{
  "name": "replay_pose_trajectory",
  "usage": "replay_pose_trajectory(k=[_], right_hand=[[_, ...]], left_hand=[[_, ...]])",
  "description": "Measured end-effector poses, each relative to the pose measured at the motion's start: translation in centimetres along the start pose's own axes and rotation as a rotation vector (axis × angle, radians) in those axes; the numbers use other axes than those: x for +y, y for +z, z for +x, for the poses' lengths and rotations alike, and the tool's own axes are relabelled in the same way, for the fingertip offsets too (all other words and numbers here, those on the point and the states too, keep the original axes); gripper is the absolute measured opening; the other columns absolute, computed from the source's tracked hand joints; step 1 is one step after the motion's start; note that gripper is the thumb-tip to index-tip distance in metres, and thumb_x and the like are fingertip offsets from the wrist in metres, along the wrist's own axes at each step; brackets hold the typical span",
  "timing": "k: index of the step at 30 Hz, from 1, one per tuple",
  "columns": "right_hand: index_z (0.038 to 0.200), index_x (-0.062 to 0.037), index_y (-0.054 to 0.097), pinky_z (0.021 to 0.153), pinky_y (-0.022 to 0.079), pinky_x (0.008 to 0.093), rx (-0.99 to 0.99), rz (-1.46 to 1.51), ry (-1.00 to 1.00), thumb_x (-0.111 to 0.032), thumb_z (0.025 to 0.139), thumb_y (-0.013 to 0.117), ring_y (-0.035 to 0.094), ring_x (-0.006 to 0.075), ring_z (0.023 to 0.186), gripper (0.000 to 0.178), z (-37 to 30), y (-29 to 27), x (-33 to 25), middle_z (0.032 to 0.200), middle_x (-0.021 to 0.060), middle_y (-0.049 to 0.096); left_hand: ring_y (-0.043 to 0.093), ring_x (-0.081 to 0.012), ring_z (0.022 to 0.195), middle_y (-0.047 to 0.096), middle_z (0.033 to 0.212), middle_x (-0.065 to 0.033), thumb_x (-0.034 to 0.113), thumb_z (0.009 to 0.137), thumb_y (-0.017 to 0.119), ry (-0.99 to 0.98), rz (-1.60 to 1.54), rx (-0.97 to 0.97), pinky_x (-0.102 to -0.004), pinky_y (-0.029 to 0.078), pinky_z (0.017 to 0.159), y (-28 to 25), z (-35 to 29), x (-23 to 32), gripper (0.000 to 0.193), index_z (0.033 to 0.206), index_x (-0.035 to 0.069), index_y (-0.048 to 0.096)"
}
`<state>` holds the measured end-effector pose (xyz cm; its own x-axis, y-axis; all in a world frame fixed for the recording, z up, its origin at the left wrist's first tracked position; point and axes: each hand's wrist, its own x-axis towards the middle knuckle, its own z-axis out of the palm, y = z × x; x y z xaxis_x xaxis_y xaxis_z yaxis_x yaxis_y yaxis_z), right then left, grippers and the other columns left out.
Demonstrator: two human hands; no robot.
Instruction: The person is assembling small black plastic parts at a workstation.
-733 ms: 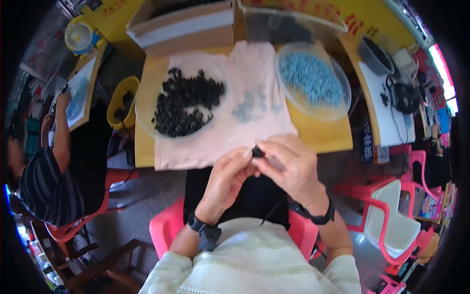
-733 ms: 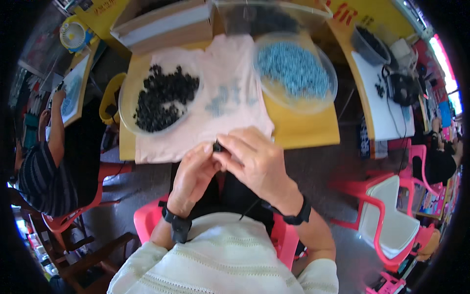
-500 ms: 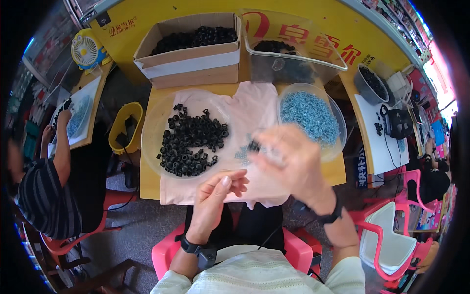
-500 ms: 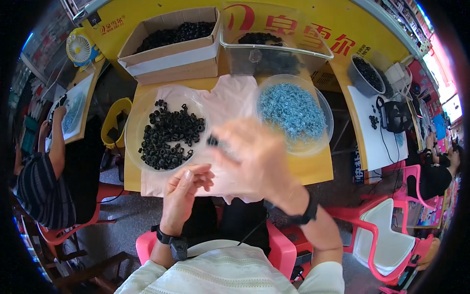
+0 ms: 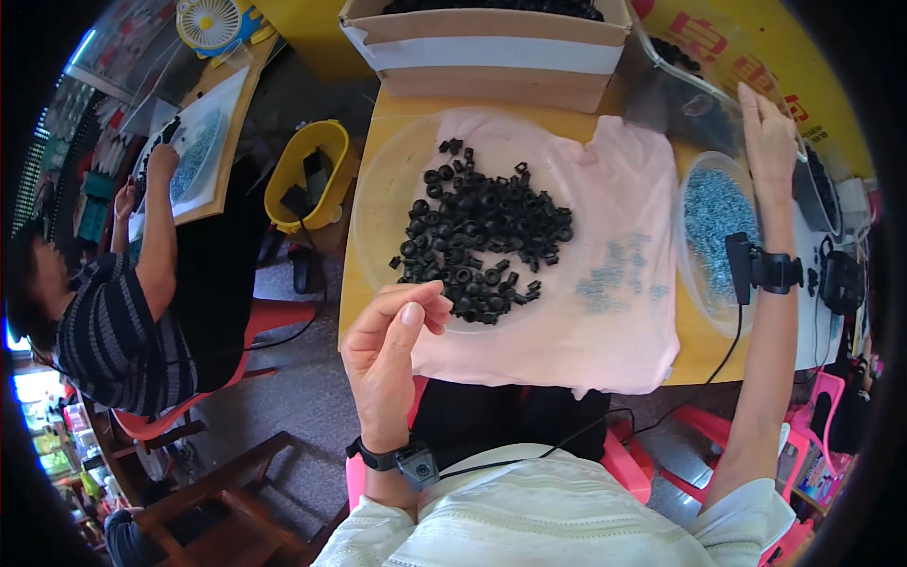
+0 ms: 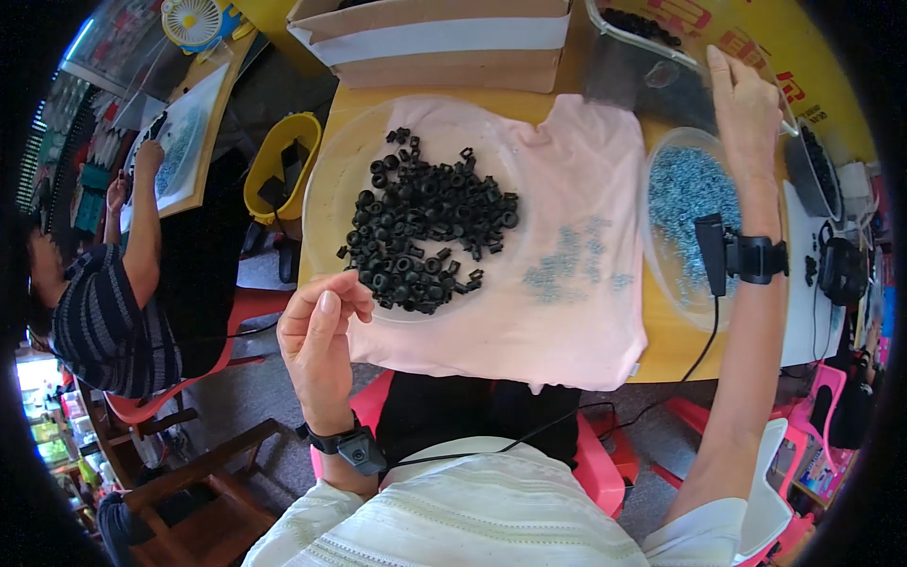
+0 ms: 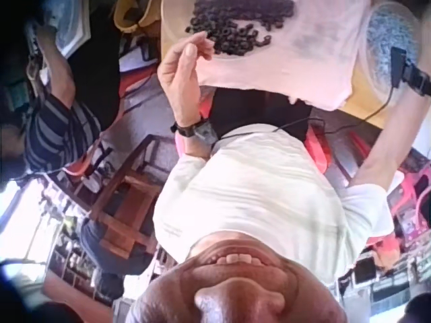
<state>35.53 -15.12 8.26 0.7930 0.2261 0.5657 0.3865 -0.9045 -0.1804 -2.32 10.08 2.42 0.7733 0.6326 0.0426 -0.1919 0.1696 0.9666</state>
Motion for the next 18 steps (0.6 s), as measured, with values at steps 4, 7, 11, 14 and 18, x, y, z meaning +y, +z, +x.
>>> replay_pose_trajectory(k=[4,7,11,14,18], right_hand=[[0.125,-0.0088,0.064,0.093,0.047,0.0368,0.217,0.058,-0.321,-0.039,0.096,0.056,0.065,0.0288,0.105,0.042,-1.0,-0.8,-1.5,0.116,0.0181,0.066],[0.124,-0.0057,0.064,0.088,0.047,0.0273,-0.077,0.511,-0.119,-0.028,0.095,0.061,0.063,0.0156,0.099,0.037,-5.3,-3.8,-8.1,0.109,0.0087,0.068],[0.117,-0.0012,0.063,0.081,0.048,0.0264,-0.541,0.815,-0.139,-0.014,0.086,0.067,0.062,0.0146,0.085,0.034,-9.4,-6.7,-13.3,0.103,0.0086,0.066],[0.115,0.0025,0.061,0.079,0.05,0.0318,-0.801,0.821,-0.204,-0.008,0.081,0.07,0.063,0.0241,0.087,0.037,-11.4,-6.9,-15.9,0.102,0.0149,0.063],[0.11,0.0047,0.058,0.081,0.05,0.04,-0.705,0.68,-0.446,0.0,0.074,0.071,0.06,0.0333,0.095,0.038,-13.1,-4.5,-16.4,0.105,0.019,0.057]], left_hand=[[0.061,-0.0157,0.084,0.067,0.095,-0.0108,0.009,0.096,0.056,-0.008,-0.036,0.038,-0.0281,0.048,0.077,-0.6,0.7,-0.1,0.022,0.11,-0.005,0.067],[0.062,-0.0154,0.083,0.068,0.095,-0.0102,0.009,0.096,0.057,-0.016,0.024,0.091,-0.0279,0.049,0.076,-1.1,1.0,0.1,0.022,0.109,-0.005,0.067],[0.063,-0.0153,0.081,0.068,0.094,-0.0097,0.009,0.095,0.06,-0.03,0.277,0.063,-0.0263,0.049,0.076,-0.2,3.3,1.3,0.02,0.107,-0.004,0.068],[0.062,-0.0134,0.083,0.067,0.095,-0.0084,0.01,0.094,0.061,0.067,0.65,-0.028,-0.0252,0.048,0.077,0.1,5.5,1.4,0.021,0.109,-0.003,0.067],[0.063,-0.0238,0.094,0.065,0.103,-0.015,0.016,0.091,0.064,0.218,0.95,-0.117,-0.0321,0.049,0.081,0.3,7.8,0.3,0.028,0.114,-0.001,0.065]])
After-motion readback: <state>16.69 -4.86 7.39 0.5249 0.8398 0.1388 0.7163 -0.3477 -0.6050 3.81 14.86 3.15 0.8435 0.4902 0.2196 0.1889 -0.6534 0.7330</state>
